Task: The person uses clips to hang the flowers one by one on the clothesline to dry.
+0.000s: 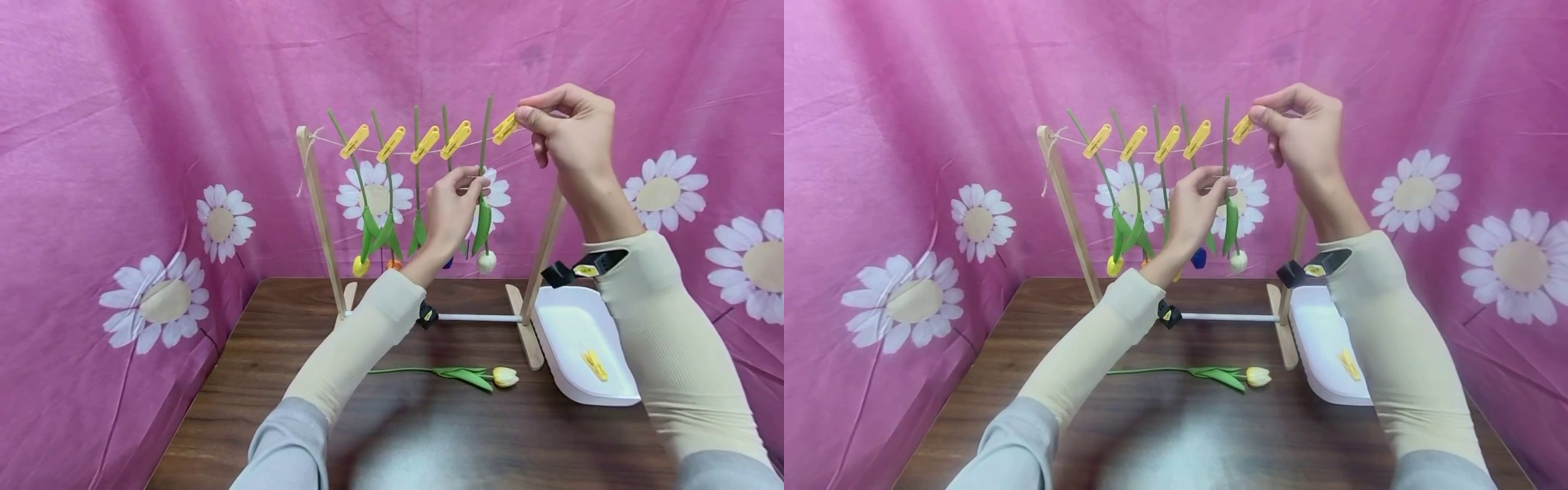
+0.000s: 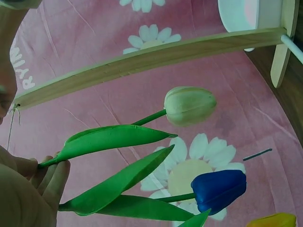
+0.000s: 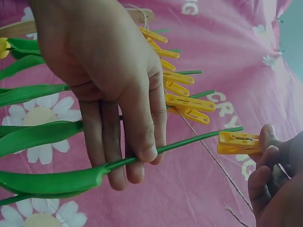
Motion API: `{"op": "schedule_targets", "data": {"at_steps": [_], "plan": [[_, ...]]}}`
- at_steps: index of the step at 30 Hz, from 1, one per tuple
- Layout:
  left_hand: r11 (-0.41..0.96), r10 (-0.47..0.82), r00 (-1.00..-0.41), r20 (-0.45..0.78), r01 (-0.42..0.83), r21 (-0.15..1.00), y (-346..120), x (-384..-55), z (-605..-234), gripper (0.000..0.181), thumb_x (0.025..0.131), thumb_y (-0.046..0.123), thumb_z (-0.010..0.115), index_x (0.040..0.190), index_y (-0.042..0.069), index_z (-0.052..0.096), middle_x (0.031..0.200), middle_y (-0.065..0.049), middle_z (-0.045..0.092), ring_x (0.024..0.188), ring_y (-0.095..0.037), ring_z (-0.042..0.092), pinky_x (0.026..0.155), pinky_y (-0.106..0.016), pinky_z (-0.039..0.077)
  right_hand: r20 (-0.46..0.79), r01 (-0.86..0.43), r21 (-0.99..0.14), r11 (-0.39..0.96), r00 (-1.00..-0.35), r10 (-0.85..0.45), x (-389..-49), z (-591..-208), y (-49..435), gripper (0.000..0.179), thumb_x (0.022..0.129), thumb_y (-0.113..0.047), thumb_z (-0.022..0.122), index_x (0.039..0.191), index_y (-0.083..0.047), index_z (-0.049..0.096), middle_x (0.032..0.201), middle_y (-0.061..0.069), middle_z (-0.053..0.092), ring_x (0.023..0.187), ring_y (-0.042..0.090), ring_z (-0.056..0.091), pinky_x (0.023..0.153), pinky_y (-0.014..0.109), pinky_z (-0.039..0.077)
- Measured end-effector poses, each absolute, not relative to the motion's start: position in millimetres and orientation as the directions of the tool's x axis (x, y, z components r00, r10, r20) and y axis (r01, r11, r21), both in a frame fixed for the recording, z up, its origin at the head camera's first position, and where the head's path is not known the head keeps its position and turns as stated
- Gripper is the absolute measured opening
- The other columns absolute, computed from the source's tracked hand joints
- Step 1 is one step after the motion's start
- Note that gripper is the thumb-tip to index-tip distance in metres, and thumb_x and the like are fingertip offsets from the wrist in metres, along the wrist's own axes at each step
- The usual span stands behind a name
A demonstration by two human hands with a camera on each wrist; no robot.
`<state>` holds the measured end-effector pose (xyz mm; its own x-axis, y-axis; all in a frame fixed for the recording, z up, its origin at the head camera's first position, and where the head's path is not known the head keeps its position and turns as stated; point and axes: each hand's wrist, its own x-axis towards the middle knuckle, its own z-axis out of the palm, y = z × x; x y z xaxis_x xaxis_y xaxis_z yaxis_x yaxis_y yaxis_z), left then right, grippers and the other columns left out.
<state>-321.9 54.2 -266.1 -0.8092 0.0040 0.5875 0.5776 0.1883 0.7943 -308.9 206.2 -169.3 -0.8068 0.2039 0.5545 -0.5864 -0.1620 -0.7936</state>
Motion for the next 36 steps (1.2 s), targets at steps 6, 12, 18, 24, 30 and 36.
{"op": "schedule_targets", "data": {"at_steps": [6,12,18,24,30,36], "plan": [[0.217,0.01,-0.818,0.575,0.563,0.797,56,-323,-263,0.022,0.104,0.01,0.069,0.124,0.002,0.075,0.107,-0.009,0.083,0.088,-0.013,0.081,0.071,-0.013,0.058,0.507,-0.532,-0.817,-0.221,-0.846,0.162,-318,-168,202,0.01,0.084,0.008,0.086,0.091,0.006,0.079,0.071,0.01,0.077,0.034,0.013,0.051,0.031,0.024,0.038],[0.248,0.02,-0.817,0.577,0.563,0.788,58,-323,-259,0.022,0.105,0.009,0.066,0.125,0.005,0.076,0.108,-0.006,0.083,0.091,-0.009,0.08,0.072,-0.012,0.057,0.479,-0.495,-0.846,-0.199,-0.869,0.123,-320,-172,201,0.009,0.085,0.006,0.086,0.092,0.004,0.08,0.072,0.009,0.078,0.034,0.014,0.054,0.031,0.025,0.041],[0.249,0.015,-0.822,0.57,0.555,0.794,58,-322,-259,0.023,0.105,0.008,0.066,0.125,0.003,0.075,0.109,-0.009,0.083,0.093,-0.012,0.081,0.072,-0.012,0.057,0.449,-0.456,-0.878,-0.147,-0.89,0.077,-320,-175,202,0.014,0.086,0.0,0.087,0.099,0.0,0.081,0.078,0.006,0.081,0.034,0.014,0.057,0.032,0.025,0.043],[0.256,0.016,-0.834,0.552,0.537,0.804,57,-321,-258,0.024,0.105,0.01,0.067,0.127,0.004,0.074,0.109,-0.01,0.083,0.092,-0.012,0.081,0.071,-0.012,0.056,0.432,-0.434,-0.896,-0.089,-0.901,0.038,-318,-176,204,0.022,0.09,-0.005,0.085,0.11,-0.002,0.079,0.086,0.002,0.081,0.039,0.015,0.062,0.035,0.024,0.047],[0.274,0.03,-0.839,0.543,0.53,0.803,54,-319,-257,0.029,0.105,0.011,0.067,0.133,0.006,0.072,0.116,-0.009,0.082,0.101,-0.012,0.08,0.079,-0.012,0.058,0.474,-0.475,-0.876,-0.082,-0.88,0.029,-317,-179,203,0.026,0.09,-0.005,0.084,0.115,-0.003,0.076,0.096,0.004,0.08,0.043,0.017,0.066,0.037,0.025,0.049],[0.304,0.071,-0.838,0.541,0.535,0.788,48,-314,-258,0.035,0.105,0.009,0.064,0.14,0.007,0.068,0.133,-0.009,0.076,0.114,-0.016,0.077,0.09,-0.015,0.059,0.539,-0.541,-0.84,-0.039,-0.84,0.061,-313,-187,206,0.03,0.091,-0.005,0.083,0.119,-0.004,0.074,0.114,0.005,0.072,0.046,0.016,0.068,0.039,0.024,0.051]]}}
